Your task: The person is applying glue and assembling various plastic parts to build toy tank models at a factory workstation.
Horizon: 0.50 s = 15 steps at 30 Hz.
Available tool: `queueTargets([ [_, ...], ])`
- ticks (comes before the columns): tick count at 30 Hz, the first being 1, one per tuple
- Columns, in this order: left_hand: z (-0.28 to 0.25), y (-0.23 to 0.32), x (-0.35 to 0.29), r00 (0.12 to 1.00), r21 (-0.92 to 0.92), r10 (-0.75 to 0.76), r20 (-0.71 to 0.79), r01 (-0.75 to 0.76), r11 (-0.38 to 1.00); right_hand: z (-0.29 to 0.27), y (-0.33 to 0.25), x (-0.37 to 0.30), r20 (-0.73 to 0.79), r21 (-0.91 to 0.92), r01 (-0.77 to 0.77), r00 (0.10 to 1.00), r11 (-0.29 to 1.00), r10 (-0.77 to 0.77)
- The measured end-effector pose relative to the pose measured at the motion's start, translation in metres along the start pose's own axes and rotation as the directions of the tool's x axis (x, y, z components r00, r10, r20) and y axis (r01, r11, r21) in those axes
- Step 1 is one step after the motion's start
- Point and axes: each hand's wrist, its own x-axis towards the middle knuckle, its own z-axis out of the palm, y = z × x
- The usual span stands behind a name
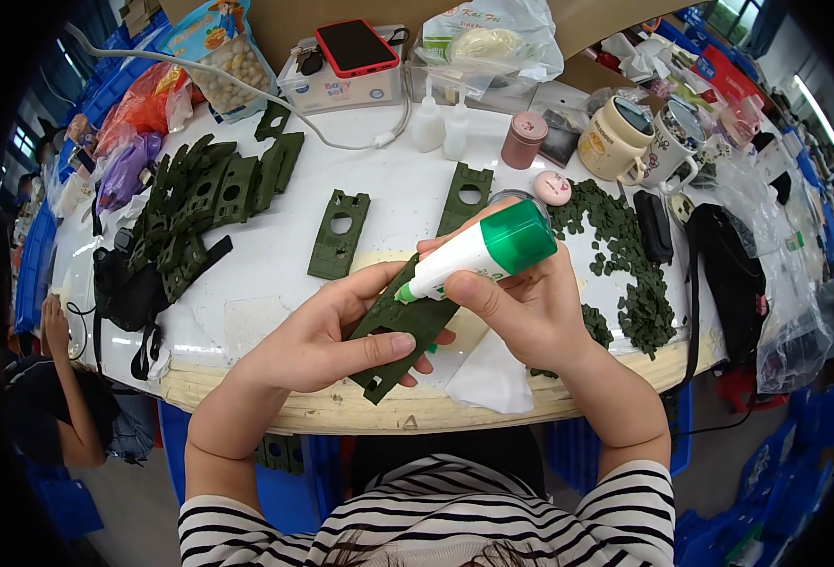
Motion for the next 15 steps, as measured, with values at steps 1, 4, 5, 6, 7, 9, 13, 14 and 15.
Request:
queueTargets([
  [1,-0.0001,0.0005,-0.0001,1.0,-0.002,-0.004,0.002,0.004,1.0,0.0001,0.0006,0.0,-0.011,0.014,-0.001,1.0,1.0,0.001],
  [4,-0.0001,0.0019,-0.0002,1.0,-0.008,-0.01,0.005,0.01,1.0,0.0,0.0021,0.0002,-0.031,0.044,-0.005,1.0,0.999,0.006],
  [5,0.0,0.0027,-0.0001,1.0,-0.009,-0.014,0.003,0.014,1.0,-0.001,0.0014,0.0007,-0.028,0.047,-0.008,1.0,0.999,0.009],
  [6,0.0003,0.0035,0.0,1.0,-0.011,-0.019,0.002,0.019,1.0,-0.0015,0.0012,0.0008,-0.026,0.05,-0.011,1.0,0.999,0.013],
  [7,0.0005,0.004,0.0,1.0,-0.012,-0.024,0.0,0.024,1.0,-0.0013,0.0015,0.0006,-0.027,0.045,-0.004,1.0,0.999,0.005],
  [9,0.0005,0.0044,-0.0002,1.0,-0.013,-0.03,-0.001,0.03,0.999,-0.0006,0.0027,0.0003,-0.028,0.035,0.01,1.0,0.999,-0.009],
  [13,0.0007,0.0051,0.0,0.999,-0.017,-0.032,-0.007,0.032,0.999,-0.0003,0.0005,-0.0005,-0.039,0.032,-0.022,0.999,0.999,0.023],
  [14,0.0008,0.0053,0.0,0.999,-0.019,-0.034,-0.008,0.034,0.999,0.0,0.0003,-0.0004,-0.041,0.034,-0.025,0.999,0.999,0.027],
  [15,0.0009,0.0055,0.0,0.999,-0.021,-0.035,-0.01,0.035,0.999,0.0001,0.0002,-0.0003,-0.042,0.036,-0.028,0.999,0.999,0.03],
])
